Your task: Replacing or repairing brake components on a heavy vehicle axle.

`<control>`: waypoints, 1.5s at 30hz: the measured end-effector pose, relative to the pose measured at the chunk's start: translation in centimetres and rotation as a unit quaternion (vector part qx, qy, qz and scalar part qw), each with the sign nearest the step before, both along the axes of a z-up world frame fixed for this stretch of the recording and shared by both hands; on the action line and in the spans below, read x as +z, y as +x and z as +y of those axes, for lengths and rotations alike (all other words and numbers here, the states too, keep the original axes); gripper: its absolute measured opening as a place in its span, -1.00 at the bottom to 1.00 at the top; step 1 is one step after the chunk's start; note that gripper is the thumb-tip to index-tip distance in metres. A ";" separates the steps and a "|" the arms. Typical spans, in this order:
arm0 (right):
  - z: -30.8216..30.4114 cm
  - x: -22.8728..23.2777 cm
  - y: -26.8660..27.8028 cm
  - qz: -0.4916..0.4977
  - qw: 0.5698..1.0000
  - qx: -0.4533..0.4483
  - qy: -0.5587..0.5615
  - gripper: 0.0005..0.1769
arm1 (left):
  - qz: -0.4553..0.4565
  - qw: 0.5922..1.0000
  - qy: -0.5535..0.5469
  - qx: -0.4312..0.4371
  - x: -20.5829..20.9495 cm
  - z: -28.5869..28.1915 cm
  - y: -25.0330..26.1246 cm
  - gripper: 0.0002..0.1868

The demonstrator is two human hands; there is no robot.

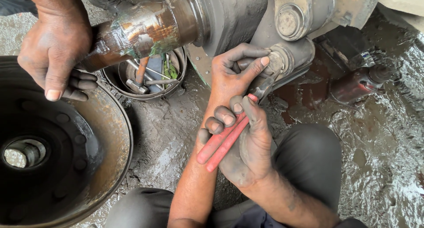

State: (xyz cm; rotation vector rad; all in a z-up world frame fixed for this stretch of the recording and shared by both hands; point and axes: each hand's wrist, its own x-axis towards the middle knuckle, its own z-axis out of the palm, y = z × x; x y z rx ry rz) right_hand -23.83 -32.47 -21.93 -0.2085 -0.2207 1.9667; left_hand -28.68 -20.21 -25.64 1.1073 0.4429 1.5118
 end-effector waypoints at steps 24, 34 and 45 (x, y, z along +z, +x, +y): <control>0.9 0.2 -1.0 -0.090 0.993 -0.053 -0.045 -0.67 | 0.005 0.997 0.052 0.059 -0.5 0.1 0.5 -0.88; 1.2 0.4 -1.9 -0.085 0.991 -0.069 -0.080 -0.72 | 0.030 0.990 0.064 0.122 -0.7 0.3 1.3 -0.90; 1.7 -0.9 -1.9 -0.054 0.996 -0.055 -0.038 -0.77 | 0.083 0.977 0.116 0.156 -0.3 0.7 0.6 -0.84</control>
